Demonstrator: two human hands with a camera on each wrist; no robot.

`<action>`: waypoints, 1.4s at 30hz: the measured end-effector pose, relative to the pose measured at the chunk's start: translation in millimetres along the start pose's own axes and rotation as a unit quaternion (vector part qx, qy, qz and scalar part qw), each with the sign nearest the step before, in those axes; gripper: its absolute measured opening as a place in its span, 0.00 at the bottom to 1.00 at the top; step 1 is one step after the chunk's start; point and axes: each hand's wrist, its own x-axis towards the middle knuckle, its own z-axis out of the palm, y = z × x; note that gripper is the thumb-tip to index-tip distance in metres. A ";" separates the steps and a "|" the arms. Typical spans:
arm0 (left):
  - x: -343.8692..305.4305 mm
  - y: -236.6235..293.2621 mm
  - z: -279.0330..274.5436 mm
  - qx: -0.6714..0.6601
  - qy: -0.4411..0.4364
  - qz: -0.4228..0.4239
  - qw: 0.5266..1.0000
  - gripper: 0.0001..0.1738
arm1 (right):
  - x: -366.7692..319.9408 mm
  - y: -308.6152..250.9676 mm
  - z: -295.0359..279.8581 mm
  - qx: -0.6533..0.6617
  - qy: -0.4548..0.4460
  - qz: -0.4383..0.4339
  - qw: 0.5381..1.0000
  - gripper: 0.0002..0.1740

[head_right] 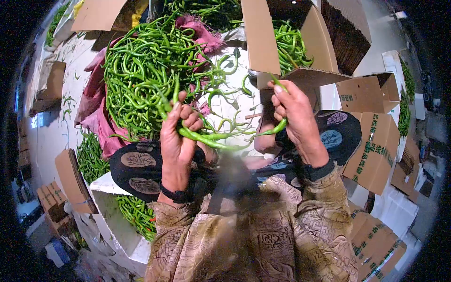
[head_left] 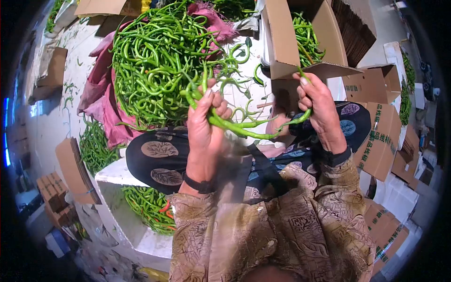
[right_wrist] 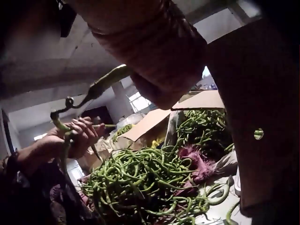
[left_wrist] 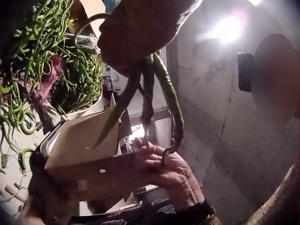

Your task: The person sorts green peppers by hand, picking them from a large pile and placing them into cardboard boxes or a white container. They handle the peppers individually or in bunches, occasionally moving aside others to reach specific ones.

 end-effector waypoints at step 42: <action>-19.8 -57.8 -0.7 0.697 -0.030 0.184 0.692 0.38 | -7.9 64.6 80.1 0.027 -0.110 0.028 0.993 0.25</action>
